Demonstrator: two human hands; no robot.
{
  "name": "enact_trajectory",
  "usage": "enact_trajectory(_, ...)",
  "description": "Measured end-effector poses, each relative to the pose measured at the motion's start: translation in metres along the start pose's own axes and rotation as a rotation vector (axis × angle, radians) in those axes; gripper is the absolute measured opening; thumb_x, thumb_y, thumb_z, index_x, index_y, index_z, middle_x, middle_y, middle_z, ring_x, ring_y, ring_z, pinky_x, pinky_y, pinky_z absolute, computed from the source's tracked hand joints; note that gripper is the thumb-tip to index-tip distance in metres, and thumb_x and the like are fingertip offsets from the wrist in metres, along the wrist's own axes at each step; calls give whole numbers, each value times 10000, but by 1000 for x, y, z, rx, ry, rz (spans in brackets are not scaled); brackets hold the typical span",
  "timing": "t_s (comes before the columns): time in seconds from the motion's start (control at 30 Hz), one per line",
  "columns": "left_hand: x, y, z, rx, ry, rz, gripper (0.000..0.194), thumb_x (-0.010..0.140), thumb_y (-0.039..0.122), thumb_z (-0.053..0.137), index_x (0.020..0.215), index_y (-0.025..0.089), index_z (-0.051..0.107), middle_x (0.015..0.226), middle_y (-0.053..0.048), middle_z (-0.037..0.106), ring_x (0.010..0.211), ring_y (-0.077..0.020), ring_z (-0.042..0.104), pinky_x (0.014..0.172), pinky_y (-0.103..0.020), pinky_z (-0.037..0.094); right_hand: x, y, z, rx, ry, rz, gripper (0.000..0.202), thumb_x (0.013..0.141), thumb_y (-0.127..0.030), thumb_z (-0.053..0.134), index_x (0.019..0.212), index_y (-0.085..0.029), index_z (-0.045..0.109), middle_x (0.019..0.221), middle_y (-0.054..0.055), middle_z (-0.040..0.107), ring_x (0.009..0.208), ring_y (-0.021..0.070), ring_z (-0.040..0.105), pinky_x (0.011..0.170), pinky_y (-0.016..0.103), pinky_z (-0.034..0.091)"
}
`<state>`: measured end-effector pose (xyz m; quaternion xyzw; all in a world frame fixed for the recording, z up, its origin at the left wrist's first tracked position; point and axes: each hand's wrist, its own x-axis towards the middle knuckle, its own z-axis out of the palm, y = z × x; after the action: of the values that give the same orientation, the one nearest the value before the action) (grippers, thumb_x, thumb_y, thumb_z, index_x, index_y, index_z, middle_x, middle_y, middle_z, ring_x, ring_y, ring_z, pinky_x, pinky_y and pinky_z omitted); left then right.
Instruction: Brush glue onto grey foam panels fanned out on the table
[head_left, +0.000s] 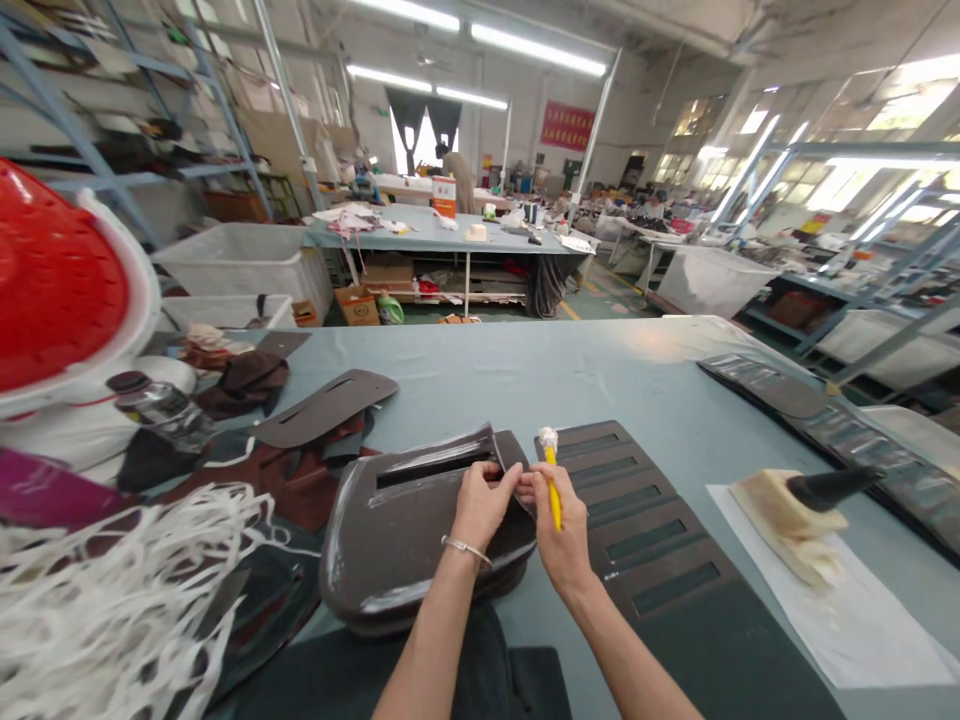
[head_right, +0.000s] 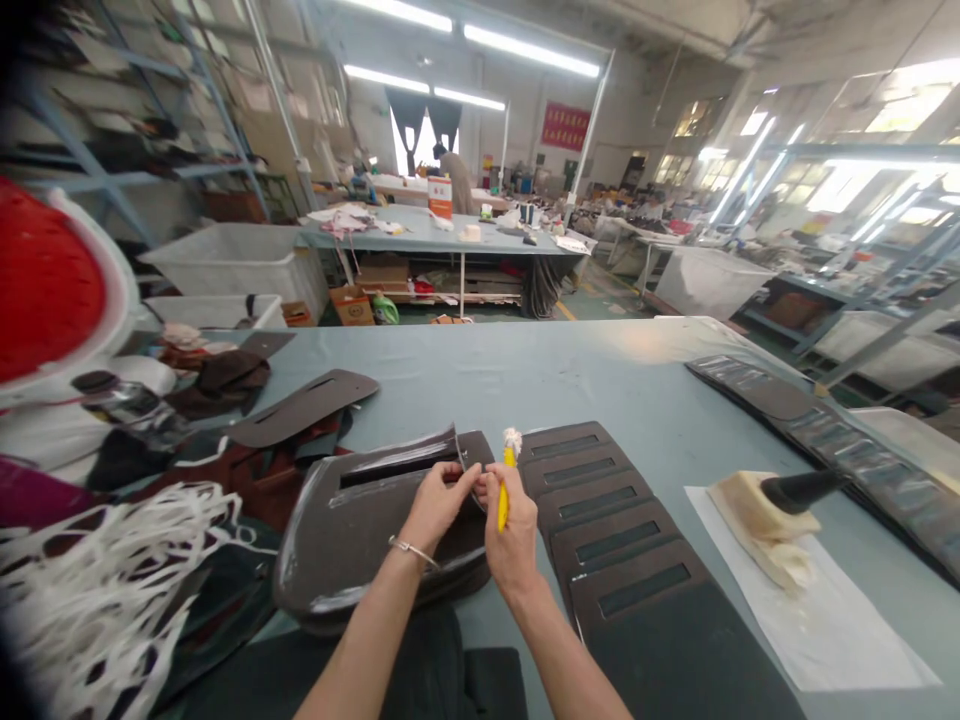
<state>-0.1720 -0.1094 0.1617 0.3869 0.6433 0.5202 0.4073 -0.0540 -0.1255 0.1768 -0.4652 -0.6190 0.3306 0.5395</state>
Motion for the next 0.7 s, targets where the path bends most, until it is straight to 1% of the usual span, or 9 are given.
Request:
enact_trajectory(0.07, 0, 2, -5, -27, 7, -13, 425, 673, 520, 646, 814, 119, 636, 788, -81, 668, 718, -175, 606, 697, -293, 462, -1, 4, 4, 53, 4, 38, 260, 940, -411, 403, 1026, -204, 534, 932, 55, 656, 806, 152, 649, 701, 274, 539)
enact_trajectory(0.17, -22, 15, -26, -182, -6, -33, 457, 689, 517, 637, 893, 109, 655, 800, -70, 691, 704, -169, 620, 679, -287, 484, 1, 24, 5, 55, -45, 112, 268, 926, -441, 417, 951, -203, 537, 885, 42, 645, 783, 151, 638, 691, 281, 538)
enact_trajectory(0.27, -68, 44, -45, -422, -114, -62, 542, 658, 463, 702, 1076, 125, 632, 906, -76, 711, 757, -187, 653, 716, -306, 522, 3, 41, 0, 78, -167, 129, 261, 897, -458, 467, 883, -209, 546, 855, 20, 624, 780, 147, 624, 733, 294, 528)
enact_trajectory(0.37, -125, 80, -49, -522, -188, -186, 584, 650, 376, 734, 1170, 146, 597, 911, -77, 721, 758, -208, 677, 691, -310, 558, 3, 41, -16, 227, -211, 181, 259, 847, -476, 543, 863, -219, 523, 873, 4, 598, 799, 138, 612, 763, 296, 523)
enact_trajectory(0.43, -157, 97, -45, -528, -146, -291, 607, 596, 343, 768, 1160, 181, 610, 826, -50, 732, 717, -223, 687, 650, -311, 577, 3, 36, -34, 398, -201, 251, 292, 807, -489, 593, 889, -227, 494, 926, 4, 585, 844, 135, 609, 779, 294, 522)
enact_trajectory(0.5, -181, 102, -36, -529, -113, -354, 605, 555, 331, 779, 1133, 233, 630, 776, -23, 735, 745, -251, 693, 645, -327, 592, 1, 33, -58, 561, -184, 326, 345, 770, -498, 636, 910, -238, 457, 966, 2, 573, 864, 131, 610, 776, 290, 521)
enact_trajectory(0.57, -197, 96, -25, -517, -111, -388, 519, 559, 326, 761, 1067, 281, 661, 731, 1, 732, 785, -264, 694, 630, -325, 600, -6, 32, -87, 691, -188, 394, 395, 745, -508, 660, 920, -251, 416, 980, -4, 570, 819, 129, 616, 725, 287, 520)
enact_trajectory(0.63, -205, 82, -10, -503, -127, -416, 411, 578, 306, 738, 986, 307, 687, 689, 18, 725, 770, -250, 697, 575, -289, 597, -18, 34, -121, 786, -203, 440, 417, 742, -514, 657, 929, -261, 383, 985, -7, 578, 735, 130, 610, 649, 286, 508)
enact_trajectory(0.7, -211, 65, 8, -517, -139, -454, 399, 591, 286, 726, 986, 315, 687, 698, 31, 726, 719, -226, 698, 533, -260, 586, -32, 41, -161, 831, -210, 478, 394, 761, -497, 628, 939, -265, 365, 964, -2, 593, 664, 133, 586, 591, 280, 480)
